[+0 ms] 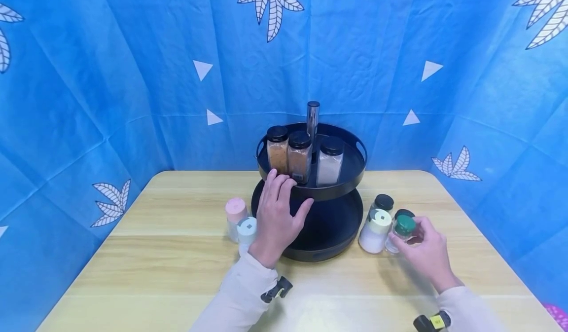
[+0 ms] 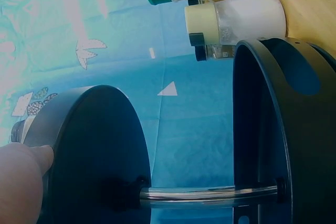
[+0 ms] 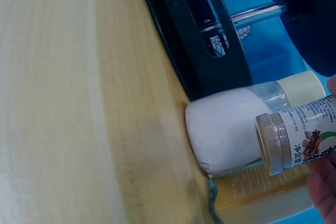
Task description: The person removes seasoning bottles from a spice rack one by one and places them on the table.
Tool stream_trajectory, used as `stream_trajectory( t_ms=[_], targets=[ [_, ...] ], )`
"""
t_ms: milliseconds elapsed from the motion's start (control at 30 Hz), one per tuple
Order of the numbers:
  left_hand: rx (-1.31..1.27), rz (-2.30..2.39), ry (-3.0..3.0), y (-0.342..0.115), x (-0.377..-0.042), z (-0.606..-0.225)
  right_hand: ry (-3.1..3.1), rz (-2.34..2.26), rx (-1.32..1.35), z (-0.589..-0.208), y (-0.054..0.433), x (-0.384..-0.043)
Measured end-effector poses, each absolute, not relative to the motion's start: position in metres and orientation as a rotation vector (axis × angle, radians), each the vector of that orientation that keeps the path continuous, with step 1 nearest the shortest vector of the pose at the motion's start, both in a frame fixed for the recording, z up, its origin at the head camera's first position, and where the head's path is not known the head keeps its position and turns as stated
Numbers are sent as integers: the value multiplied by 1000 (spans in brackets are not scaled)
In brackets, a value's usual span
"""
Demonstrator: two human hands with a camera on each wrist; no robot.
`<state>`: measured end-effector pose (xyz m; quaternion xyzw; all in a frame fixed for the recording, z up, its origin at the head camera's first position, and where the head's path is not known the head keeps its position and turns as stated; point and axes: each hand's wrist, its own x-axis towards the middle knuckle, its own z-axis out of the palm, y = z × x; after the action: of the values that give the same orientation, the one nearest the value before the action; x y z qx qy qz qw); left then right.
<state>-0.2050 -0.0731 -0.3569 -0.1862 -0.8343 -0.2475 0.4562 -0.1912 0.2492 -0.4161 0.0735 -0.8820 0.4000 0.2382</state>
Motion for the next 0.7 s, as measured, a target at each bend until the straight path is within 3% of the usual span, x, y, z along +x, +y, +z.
stream_trajectory(
  t_ms=[700],
  targets=[
    [-449, -616, -2075, -73, -204, -356, -2496, 1027, 186, -440, 248, -187]
  ],
)
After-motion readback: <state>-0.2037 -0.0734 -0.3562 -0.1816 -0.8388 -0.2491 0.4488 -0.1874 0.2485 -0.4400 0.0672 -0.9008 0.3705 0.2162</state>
